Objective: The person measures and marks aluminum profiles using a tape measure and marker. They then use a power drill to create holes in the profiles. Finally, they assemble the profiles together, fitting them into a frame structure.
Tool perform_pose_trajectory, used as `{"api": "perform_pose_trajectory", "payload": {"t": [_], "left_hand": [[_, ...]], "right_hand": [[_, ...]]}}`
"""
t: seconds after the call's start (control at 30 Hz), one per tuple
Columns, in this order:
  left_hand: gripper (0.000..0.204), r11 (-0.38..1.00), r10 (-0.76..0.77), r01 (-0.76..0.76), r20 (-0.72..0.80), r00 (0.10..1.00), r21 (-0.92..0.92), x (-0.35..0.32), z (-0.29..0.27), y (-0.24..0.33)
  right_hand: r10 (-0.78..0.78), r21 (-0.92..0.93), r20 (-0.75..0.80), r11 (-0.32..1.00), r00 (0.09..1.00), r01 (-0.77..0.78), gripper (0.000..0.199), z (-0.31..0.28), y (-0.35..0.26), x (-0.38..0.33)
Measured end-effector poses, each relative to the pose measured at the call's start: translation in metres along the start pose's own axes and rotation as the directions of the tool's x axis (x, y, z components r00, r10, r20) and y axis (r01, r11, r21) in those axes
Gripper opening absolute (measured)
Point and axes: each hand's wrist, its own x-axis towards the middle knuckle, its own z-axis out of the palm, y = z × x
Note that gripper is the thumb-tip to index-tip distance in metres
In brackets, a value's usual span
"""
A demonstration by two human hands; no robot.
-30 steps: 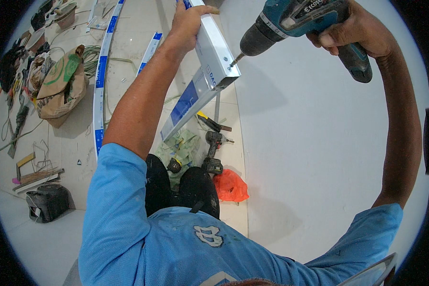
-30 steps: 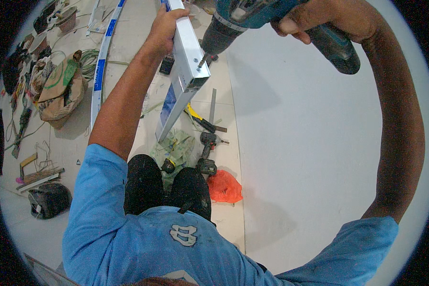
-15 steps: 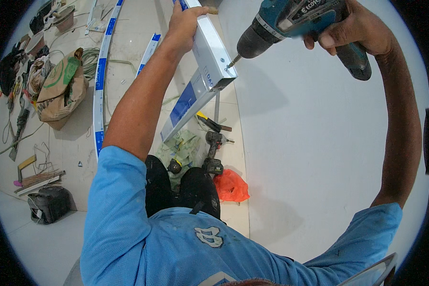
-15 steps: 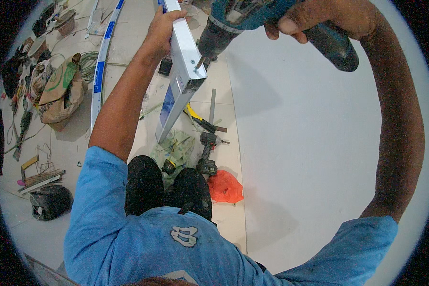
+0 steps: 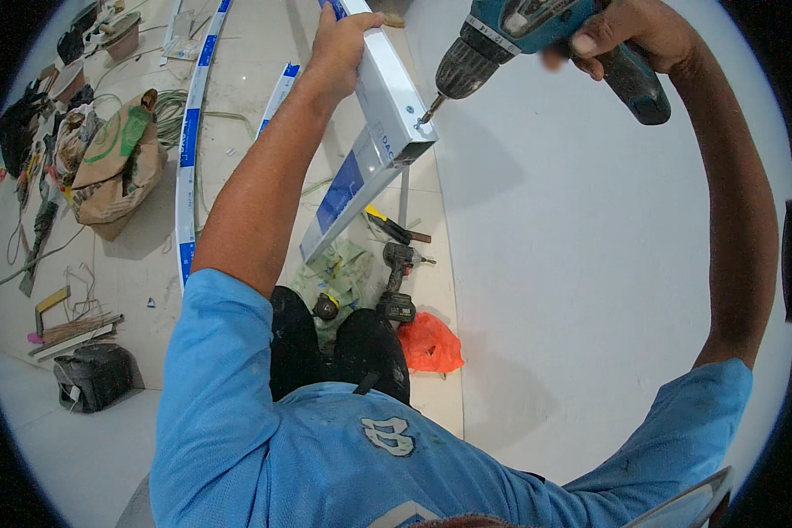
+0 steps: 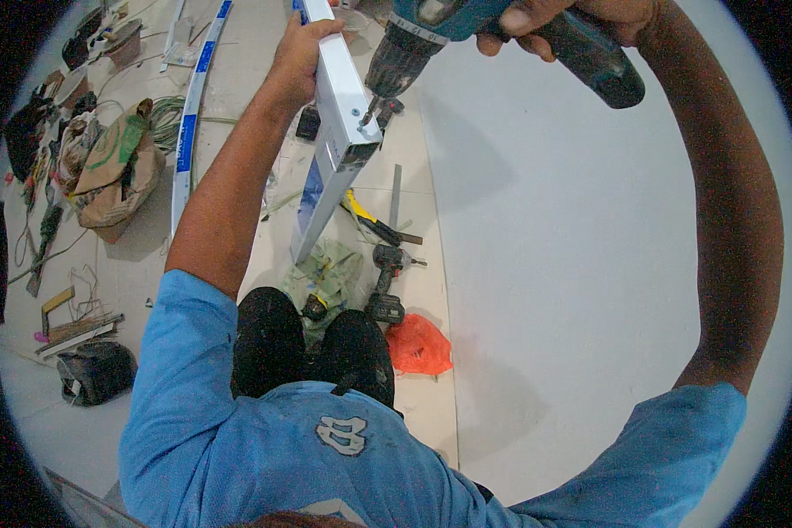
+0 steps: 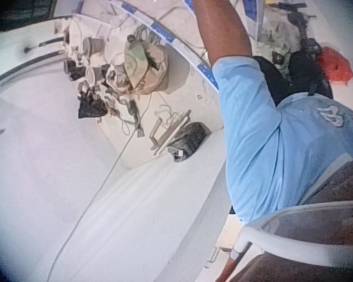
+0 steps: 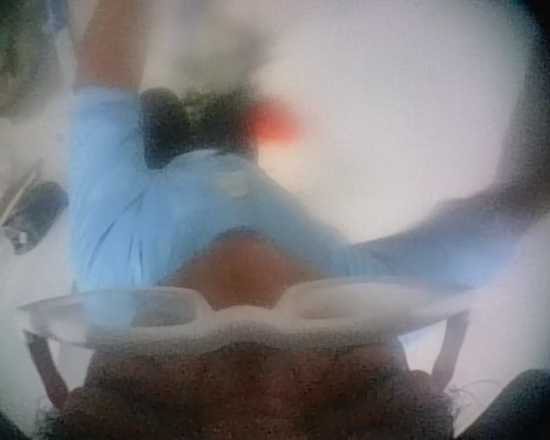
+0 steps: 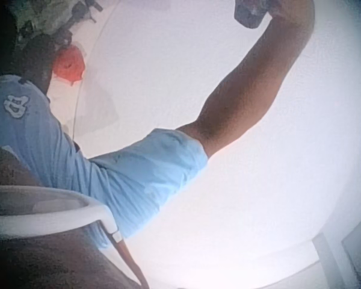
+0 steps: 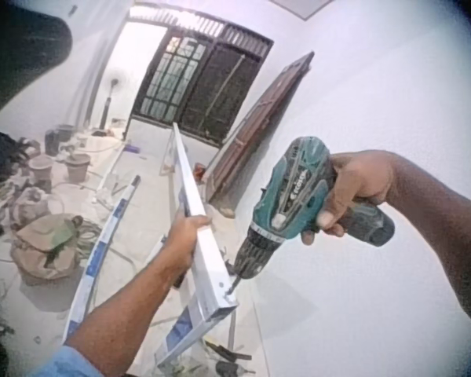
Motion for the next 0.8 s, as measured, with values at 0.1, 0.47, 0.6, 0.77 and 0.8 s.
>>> {"api": "perform_pose_trajectory", "payload": {"t": [0.1, 0.47, 0.6, 0.77, 0.8], "left_hand": [[0.068, 1.0, -0.003, 0.003, -0.006, 1.0, 0.013, 0.003, -0.001, -0.002], [0.054, 1.0, 0.026, -0.026, 0.01, 1.0, 0.003, 0.011, -0.01, -0.01], [0.053, 0.991, 0.123, -0.12, -0.044, 0.991, 0.061, 0.018, -0.005, -0.022], [0.054, 0.99, 0.116, -0.111, -0.048, 0.992, 0.089, 0.022, -0.007, -0.027], [0.054, 0.987, 0.124, -0.119, -0.045, 0.991, 0.108, 0.023, -0.009, -0.027]], "right_hand": [[-0.012, 0.077, 0.018, 0.997, 1.0, 0.011, 0.035, -0.005, 0.006, 0.006], [-0.088, 0.077, 0.035, 0.993, 0.995, 0.086, 0.041, -0.009, 0.01, 0.013], [-0.087, 0.048, -0.021, 0.995, 0.996, 0.088, 0.042, -0.005, 0.006, 0.003], [-0.108, 0.07, 0.014, 0.992, 0.994, 0.107, 0.041, -0.004, 0.009, 0.0], [-0.111, 0.067, 0.015, 0.992, 0.994, 0.11, 0.041, -0.004, 0.01, 0.0]]}}
